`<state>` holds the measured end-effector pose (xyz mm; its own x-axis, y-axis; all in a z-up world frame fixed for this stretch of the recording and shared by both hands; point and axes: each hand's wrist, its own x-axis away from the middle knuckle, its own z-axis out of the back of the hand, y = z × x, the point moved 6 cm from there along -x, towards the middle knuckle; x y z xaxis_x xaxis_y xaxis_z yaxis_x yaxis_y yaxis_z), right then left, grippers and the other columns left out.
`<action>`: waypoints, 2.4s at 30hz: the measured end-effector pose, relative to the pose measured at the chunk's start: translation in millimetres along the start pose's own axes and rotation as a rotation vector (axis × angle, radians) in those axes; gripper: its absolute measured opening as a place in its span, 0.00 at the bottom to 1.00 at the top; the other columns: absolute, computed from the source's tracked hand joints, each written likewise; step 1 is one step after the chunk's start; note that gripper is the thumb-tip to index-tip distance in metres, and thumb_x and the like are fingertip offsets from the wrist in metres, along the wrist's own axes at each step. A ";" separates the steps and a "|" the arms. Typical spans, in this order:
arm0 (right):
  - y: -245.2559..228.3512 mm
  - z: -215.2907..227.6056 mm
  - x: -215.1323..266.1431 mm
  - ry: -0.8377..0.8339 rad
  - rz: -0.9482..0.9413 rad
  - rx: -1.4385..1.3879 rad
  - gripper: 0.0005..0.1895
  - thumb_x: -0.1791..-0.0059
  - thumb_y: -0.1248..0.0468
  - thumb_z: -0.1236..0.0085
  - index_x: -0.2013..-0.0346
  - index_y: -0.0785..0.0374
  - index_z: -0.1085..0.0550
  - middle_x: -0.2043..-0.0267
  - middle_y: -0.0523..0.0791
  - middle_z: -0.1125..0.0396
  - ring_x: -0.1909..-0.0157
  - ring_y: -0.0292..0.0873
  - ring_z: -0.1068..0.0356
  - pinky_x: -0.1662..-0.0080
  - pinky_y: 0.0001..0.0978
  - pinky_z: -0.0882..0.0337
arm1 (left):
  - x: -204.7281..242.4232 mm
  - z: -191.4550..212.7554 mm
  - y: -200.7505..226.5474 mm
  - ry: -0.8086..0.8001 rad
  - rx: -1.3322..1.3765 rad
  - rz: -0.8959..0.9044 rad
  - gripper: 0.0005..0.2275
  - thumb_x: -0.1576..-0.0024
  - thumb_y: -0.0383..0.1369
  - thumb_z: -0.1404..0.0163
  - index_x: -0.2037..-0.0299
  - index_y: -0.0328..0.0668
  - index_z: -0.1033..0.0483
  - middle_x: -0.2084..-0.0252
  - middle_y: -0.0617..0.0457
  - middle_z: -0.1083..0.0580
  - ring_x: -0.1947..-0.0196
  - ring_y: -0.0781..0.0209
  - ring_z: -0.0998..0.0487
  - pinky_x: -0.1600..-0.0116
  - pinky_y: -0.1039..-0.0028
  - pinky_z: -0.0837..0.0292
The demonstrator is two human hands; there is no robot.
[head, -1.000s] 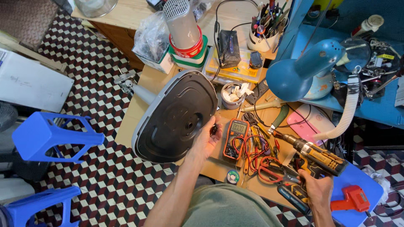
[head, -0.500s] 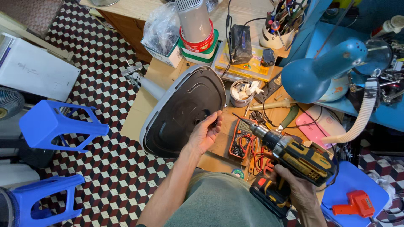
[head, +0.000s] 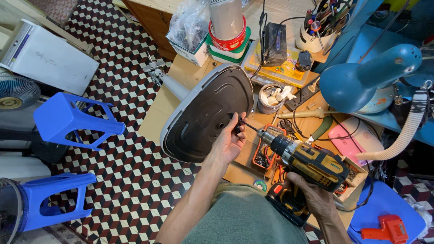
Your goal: The person uses a cordless drill to fasten screws into the base of a standing fan. They repeatedly position screws, operate the drill, and reposition the fan base to secure multiple fasteners.
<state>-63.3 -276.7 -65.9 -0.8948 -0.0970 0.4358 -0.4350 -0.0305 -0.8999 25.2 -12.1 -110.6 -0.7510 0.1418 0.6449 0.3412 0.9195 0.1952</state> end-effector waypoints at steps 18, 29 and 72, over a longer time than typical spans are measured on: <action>-11.8 -4.8 7.7 -0.001 0.028 0.022 0.11 0.56 0.58 0.33 0.68 0.63 0.22 0.75 0.43 0.28 0.71 0.40 0.28 0.66 0.36 0.26 | 0.7 -2.4 -8.2 0.086 0.051 -0.058 0.12 0.41 0.37 0.42 0.54 0.37 0.22 0.61 0.53 0.23 0.73 0.72 0.30 0.71 0.83 0.35; -25.3 -7.6 14.7 0.046 0.183 0.199 0.14 0.58 0.59 0.32 0.60 0.61 0.22 0.68 0.43 0.25 0.67 0.38 0.24 0.64 0.33 0.21 | -5.0 5.9 -4.5 0.026 -0.036 -0.008 0.12 0.41 0.36 0.43 0.52 0.37 0.22 0.61 0.53 0.23 0.72 0.72 0.28 0.71 0.84 0.35; -92.2 -86.9 -55.4 -0.069 0.154 -0.496 0.20 0.49 0.59 0.40 0.49 0.74 0.22 0.77 0.47 0.32 0.74 0.40 0.30 0.66 0.33 0.26 | 46.0 -193.7 165.3 0.349 -2.310 -1.218 0.24 0.59 0.50 0.34 0.60 0.39 0.16 0.59 0.40 0.22 0.58 0.43 0.21 0.56 0.56 0.27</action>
<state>17.6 -182.0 -5.8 -0.9506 -0.1293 0.2823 -0.3096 0.4621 -0.8310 156.5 75.4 94.5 -0.9695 -0.0709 -0.2346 0.0131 -0.9708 0.2394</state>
